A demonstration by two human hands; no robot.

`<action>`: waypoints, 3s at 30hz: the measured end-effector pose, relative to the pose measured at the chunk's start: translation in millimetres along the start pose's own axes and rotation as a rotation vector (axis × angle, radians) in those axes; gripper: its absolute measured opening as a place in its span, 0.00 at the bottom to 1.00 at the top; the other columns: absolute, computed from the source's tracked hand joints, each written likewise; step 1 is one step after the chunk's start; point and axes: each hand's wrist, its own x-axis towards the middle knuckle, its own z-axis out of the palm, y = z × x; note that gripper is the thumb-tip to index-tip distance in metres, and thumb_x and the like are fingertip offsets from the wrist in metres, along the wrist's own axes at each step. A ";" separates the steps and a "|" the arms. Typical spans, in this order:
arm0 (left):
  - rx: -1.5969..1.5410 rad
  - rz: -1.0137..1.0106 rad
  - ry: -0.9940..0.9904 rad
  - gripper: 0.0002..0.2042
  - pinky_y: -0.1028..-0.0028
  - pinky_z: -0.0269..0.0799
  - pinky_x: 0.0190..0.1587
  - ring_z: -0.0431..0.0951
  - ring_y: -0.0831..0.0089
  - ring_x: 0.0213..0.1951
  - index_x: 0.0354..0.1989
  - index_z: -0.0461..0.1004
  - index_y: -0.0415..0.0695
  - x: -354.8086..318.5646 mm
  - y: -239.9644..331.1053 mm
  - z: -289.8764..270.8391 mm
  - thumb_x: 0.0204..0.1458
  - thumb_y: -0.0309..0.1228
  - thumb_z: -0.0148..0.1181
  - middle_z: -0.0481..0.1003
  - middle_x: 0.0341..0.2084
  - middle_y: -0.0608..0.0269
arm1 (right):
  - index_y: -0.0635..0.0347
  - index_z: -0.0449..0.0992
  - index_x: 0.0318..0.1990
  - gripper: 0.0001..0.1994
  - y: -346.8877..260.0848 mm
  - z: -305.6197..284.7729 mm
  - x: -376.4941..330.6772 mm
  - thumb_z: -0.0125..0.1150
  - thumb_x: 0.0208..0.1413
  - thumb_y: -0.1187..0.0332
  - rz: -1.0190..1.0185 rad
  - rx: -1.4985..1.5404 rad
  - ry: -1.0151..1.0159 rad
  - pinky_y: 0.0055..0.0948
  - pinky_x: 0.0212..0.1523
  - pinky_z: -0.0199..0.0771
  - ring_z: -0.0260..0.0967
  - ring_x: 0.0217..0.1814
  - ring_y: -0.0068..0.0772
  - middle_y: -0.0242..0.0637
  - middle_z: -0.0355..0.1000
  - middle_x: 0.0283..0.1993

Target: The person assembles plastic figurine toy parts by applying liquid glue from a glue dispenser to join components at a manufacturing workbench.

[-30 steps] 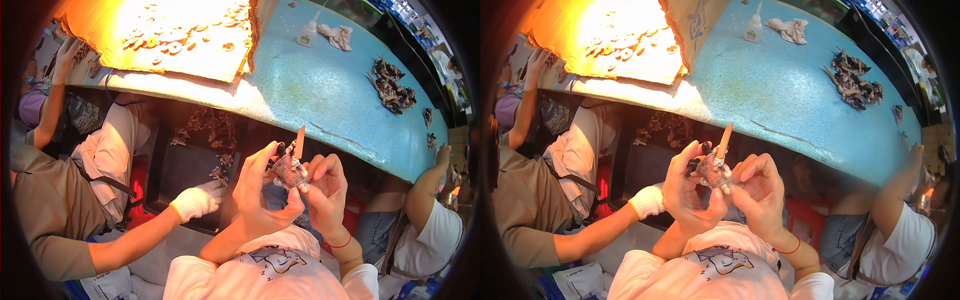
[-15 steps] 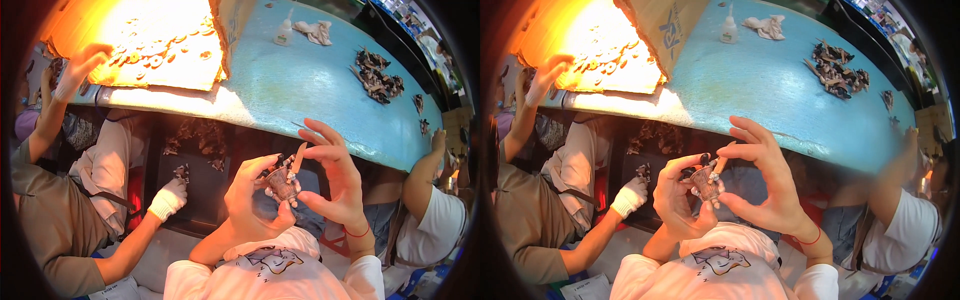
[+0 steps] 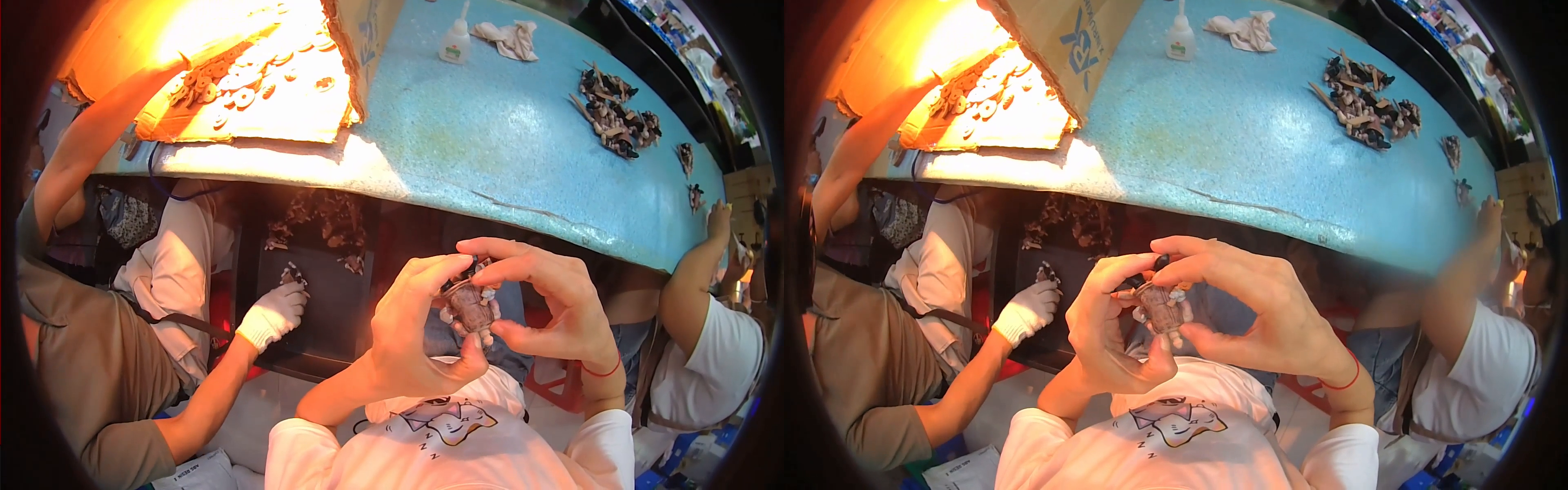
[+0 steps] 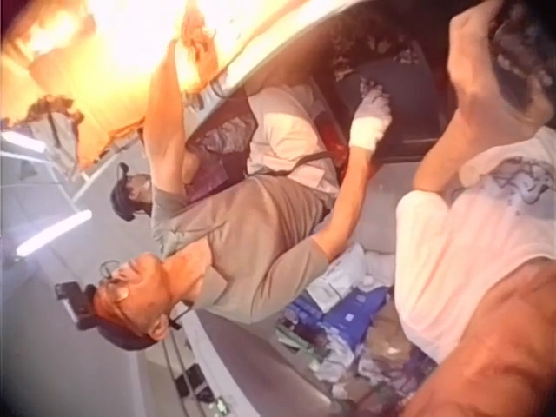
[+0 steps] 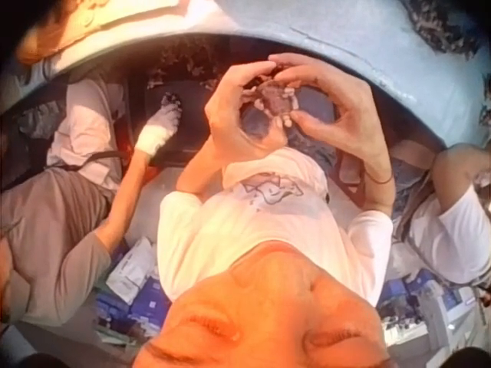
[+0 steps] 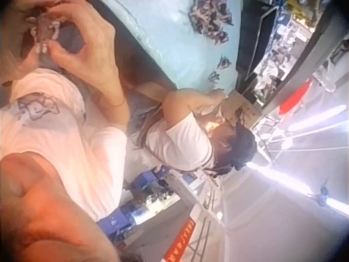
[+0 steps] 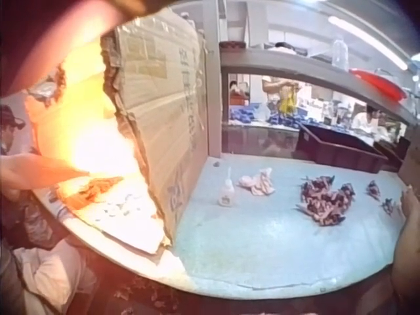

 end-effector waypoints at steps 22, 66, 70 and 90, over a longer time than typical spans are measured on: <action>0.115 0.057 -0.085 0.28 0.72 0.69 0.30 0.69 0.63 0.30 0.46 0.65 0.31 6.8 11.4 -0.5 0.28 0.20 0.58 0.67 0.39 0.48 | 0.64 0.63 0.42 0.24 6.0 9.3 -7.6 0.54 0.29 0.86 0.171 0.428 0.080 0.36 0.55 0.64 0.59 0.59 0.39 0.53 0.64 0.51; -0.008 0.053 -0.191 0.30 0.71 0.71 0.44 0.66 0.64 0.46 0.51 0.60 0.28 15.6 23.1 3.0 0.32 0.20 0.55 0.64 0.47 0.43 | 0.64 0.57 0.57 0.35 17.5 17.1 -30.5 0.58 0.36 0.86 -0.196 0.564 0.296 0.38 0.56 0.63 0.59 0.58 0.41 0.52 0.43 0.65; 0.043 0.069 -0.180 0.31 0.76 0.75 0.32 0.73 0.64 0.41 0.51 0.62 0.32 15.9 24.4 1.1 0.31 0.18 0.59 0.67 0.46 0.44 | 0.63 0.55 0.57 0.36 19.6 19.9 -29.9 0.58 0.35 0.86 -0.156 0.648 0.327 0.39 0.57 0.62 0.60 0.57 0.39 0.50 0.44 0.65; -0.879 -0.639 -0.075 0.32 0.58 0.77 0.37 0.71 0.51 0.46 0.55 0.54 0.25 10.7 19.6 9.6 0.43 0.29 0.59 0.64 0.49 0.42 | 0.60 0.45 0.62 0.45 19.5 24.4 -33.3 0.70 0.39 0.64 0.015 0.746 0.523 0.37 0.54 0.64 0.57 0.59 0.40 0.51 0.46 0.65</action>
